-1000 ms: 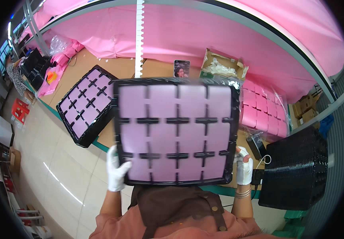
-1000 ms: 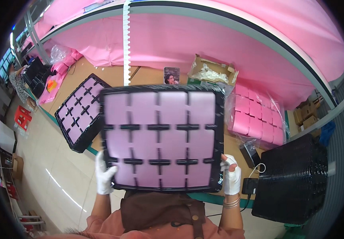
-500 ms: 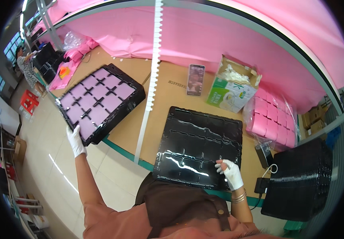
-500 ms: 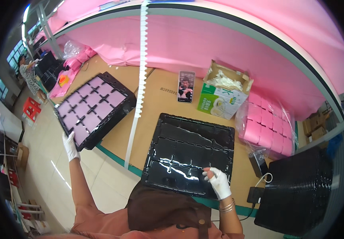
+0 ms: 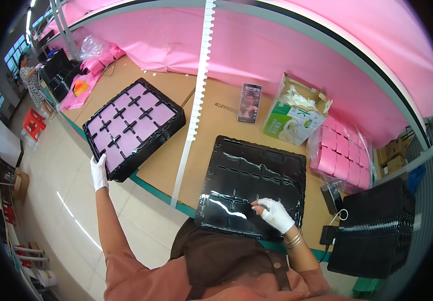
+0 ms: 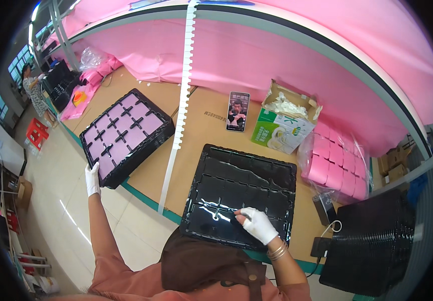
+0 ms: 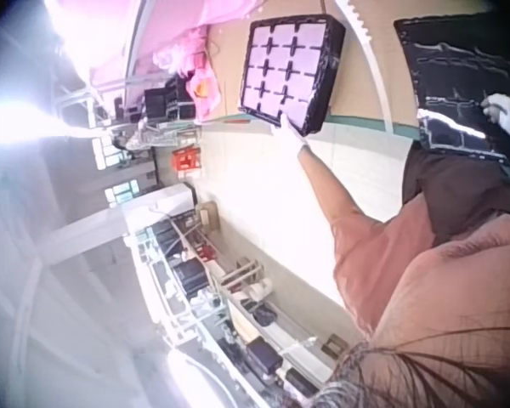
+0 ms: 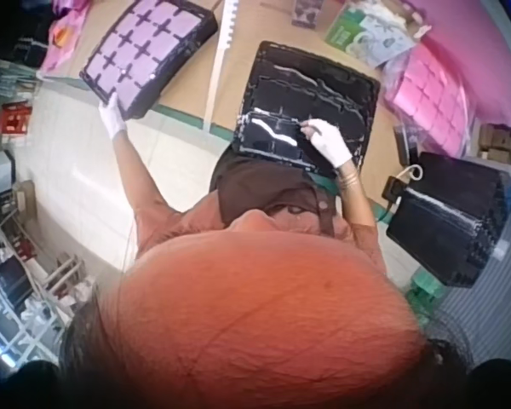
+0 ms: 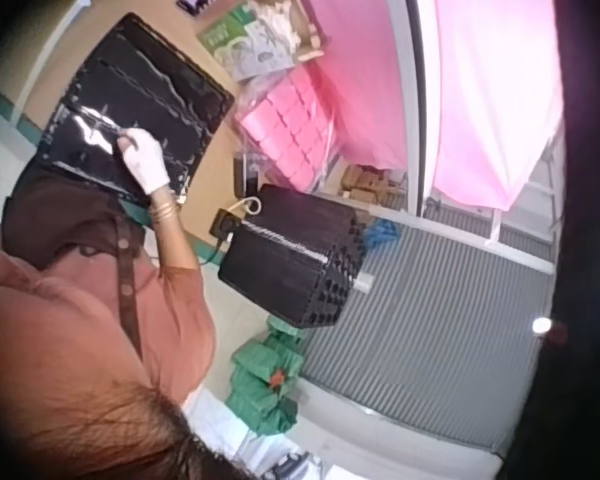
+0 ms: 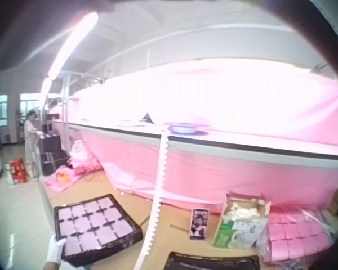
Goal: The person places pink foam inserts into black plastic trays and secures them with white adhesive tape. The person repeatedly picks up a foam insert, places it into a tray, and applies tape along the edges to hold it in place. The person then stacks the completed tray onto a growing pile.
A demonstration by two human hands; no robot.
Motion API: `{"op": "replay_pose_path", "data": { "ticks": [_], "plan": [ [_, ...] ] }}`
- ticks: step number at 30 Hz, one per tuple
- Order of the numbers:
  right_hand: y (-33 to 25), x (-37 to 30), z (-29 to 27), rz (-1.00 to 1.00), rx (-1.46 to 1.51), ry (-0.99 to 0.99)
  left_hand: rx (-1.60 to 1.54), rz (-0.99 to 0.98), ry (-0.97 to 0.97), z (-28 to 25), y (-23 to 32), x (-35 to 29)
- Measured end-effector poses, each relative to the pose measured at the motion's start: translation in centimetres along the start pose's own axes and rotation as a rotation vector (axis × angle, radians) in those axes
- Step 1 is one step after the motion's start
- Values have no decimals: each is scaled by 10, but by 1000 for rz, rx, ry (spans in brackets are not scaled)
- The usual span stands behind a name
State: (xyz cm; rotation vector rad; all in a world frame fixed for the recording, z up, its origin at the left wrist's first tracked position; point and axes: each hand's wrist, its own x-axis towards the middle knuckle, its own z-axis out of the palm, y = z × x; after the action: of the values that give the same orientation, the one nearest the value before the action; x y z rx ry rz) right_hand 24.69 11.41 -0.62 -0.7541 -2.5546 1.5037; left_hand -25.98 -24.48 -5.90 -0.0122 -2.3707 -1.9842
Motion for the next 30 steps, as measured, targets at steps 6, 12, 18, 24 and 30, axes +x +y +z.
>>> {"op": "replay_pose_path", "data": {
  "ticks": [6, 12, 18, 24, 30],
  "plan": [
    [-14, 8, 17, -9, -27, -105, 85, 6, -28, 1, -2, 17],
    [-11, -3, 27, 23, 91, -68, 45, 17, -42, 3, 0, 8],
    [-15, -28, 31, 60, 374, -66, 84, -1, 46, 7, 0, -4],
    [-31, -40, 55, 28, 364, -238, 157, 32, 133, 17, -1, 3],
    [-31, -48, 56, -62, 347, -241, 381, 27, 232, 11, -17, 33]
  ]
}}
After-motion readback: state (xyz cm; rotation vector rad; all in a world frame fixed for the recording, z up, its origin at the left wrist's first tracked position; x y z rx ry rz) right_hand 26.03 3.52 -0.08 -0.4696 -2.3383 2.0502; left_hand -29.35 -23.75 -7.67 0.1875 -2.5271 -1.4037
